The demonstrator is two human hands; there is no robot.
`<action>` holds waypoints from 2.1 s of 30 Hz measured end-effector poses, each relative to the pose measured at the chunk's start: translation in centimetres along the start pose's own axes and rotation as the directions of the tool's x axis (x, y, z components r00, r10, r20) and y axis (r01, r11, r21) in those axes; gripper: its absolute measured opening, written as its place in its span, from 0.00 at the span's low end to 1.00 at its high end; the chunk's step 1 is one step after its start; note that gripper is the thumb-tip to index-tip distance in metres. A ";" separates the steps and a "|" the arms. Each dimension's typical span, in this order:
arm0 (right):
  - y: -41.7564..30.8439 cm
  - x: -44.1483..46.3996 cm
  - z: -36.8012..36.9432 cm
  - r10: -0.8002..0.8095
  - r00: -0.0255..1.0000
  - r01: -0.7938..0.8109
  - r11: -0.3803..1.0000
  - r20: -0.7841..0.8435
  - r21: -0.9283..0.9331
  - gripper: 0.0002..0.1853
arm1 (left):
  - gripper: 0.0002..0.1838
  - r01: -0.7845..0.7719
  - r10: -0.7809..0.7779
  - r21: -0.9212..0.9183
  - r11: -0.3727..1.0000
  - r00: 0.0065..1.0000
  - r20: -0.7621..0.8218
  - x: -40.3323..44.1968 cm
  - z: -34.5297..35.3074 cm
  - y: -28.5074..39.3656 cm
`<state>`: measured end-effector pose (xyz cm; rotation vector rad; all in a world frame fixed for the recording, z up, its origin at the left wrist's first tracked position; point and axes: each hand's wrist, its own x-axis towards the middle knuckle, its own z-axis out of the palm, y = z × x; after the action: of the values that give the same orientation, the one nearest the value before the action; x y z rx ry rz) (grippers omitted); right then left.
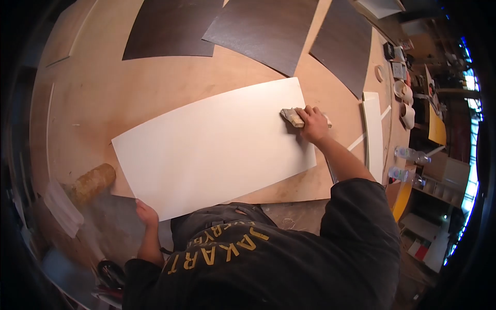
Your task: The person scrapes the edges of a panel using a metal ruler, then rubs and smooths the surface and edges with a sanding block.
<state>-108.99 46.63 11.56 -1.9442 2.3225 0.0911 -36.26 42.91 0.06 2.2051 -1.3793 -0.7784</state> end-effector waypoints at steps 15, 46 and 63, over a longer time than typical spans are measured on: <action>0.0 12.0 -2.1 -0.131 0.991 0.129 0.990 -0.023 -0.054 0.28 | 0.37 0.085 -0.086 0.046 0.995 0.996 0.021 -0.4 -0.3 1.0; -29.4 23.7 -2.9 -0.952 0.299 0.954 0.300 0.060 -0.003 0.30 | 0.33 0.230 -0.252 0.227 0.946 0.965 0.073 -0.9 -1.4 5.3; -50.7 27.7 -1.5 -0.991 0.107 0.994 0.109 0.082 0.019 0.30 | 0.32 0.205 -0.222 0.163 0.965 0.971 0.091 -0.6 -1.8 5.2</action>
<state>-63.93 10.40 10.87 -2.9581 0.4166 0.0731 -38.82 41.34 4.73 2.4952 -1.3032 -0.9071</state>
